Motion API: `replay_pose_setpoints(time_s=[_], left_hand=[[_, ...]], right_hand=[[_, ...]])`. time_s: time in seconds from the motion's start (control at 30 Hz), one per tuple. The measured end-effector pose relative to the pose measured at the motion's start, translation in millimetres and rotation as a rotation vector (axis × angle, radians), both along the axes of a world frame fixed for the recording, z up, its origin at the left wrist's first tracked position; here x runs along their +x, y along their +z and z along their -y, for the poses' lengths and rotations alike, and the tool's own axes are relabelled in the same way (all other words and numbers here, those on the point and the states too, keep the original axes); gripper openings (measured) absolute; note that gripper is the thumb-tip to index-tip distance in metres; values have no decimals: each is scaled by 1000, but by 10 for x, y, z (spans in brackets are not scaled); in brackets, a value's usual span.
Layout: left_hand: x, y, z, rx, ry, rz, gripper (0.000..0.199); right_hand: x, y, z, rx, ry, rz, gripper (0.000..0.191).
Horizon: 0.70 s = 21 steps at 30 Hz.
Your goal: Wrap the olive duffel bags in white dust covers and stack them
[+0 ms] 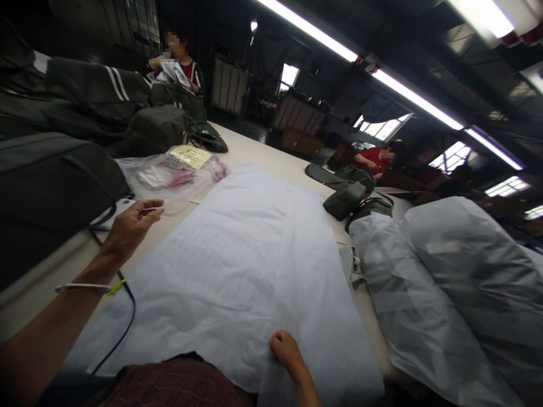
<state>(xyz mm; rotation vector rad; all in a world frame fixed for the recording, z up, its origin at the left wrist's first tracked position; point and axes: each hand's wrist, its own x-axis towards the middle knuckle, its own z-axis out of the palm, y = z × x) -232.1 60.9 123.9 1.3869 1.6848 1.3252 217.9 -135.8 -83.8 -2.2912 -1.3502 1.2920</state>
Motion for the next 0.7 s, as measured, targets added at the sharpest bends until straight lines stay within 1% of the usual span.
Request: replay_pose_setpoints(time_s=[0.07,0.13,0.17,0.23,0.33,0.37,0.4,0.43,0.47,0.53,0.57,0.63,0.7], left_hand=[[-64,-36,23,-15,19,8,42],[-103,-76,46,-32,31,14,43],[-104,-100,56,-38,28,15,43],[-51,-163,71,-53,5,21,43],[200,-315,88,-108,-119,21,41],[331,-384,101,-121,-182,11,39],[483,-464,122,-126,-253,-2,37],[653,-552,155,-121,-328,-23,34],[836,-647,204,-108,-412,-51,31],[1223,-845,358,-67,-630,-149,29],[1418,-941,462,-36,-762,-212,29],[1793,-1111,705,22,-1012,-297,27],[2132,-1241,949,75,-1195,-326,30]], right_hand=[[6,59,-30,-71,12,-62,19],[13,137,-34,-110,33,-118,26],[14,182,-24,-108,58,-140,30],[3,280,15,-71,154,-161,36],[-39,454,103,-47,307,-159,45],[-52,519,132,-60,324,-186,46],[-58,584,156,-86,305,-234,47],[-52,646,175,-121,256,-297,49],[-32,702,188,-153,178,-360,50],[61,784,199,-178,-38,-428,53],[136,813,199,-158,-149,-424,55],[324,858,199,-49,-323,-378,54],[517,905,197,54,-403,-352,51]])
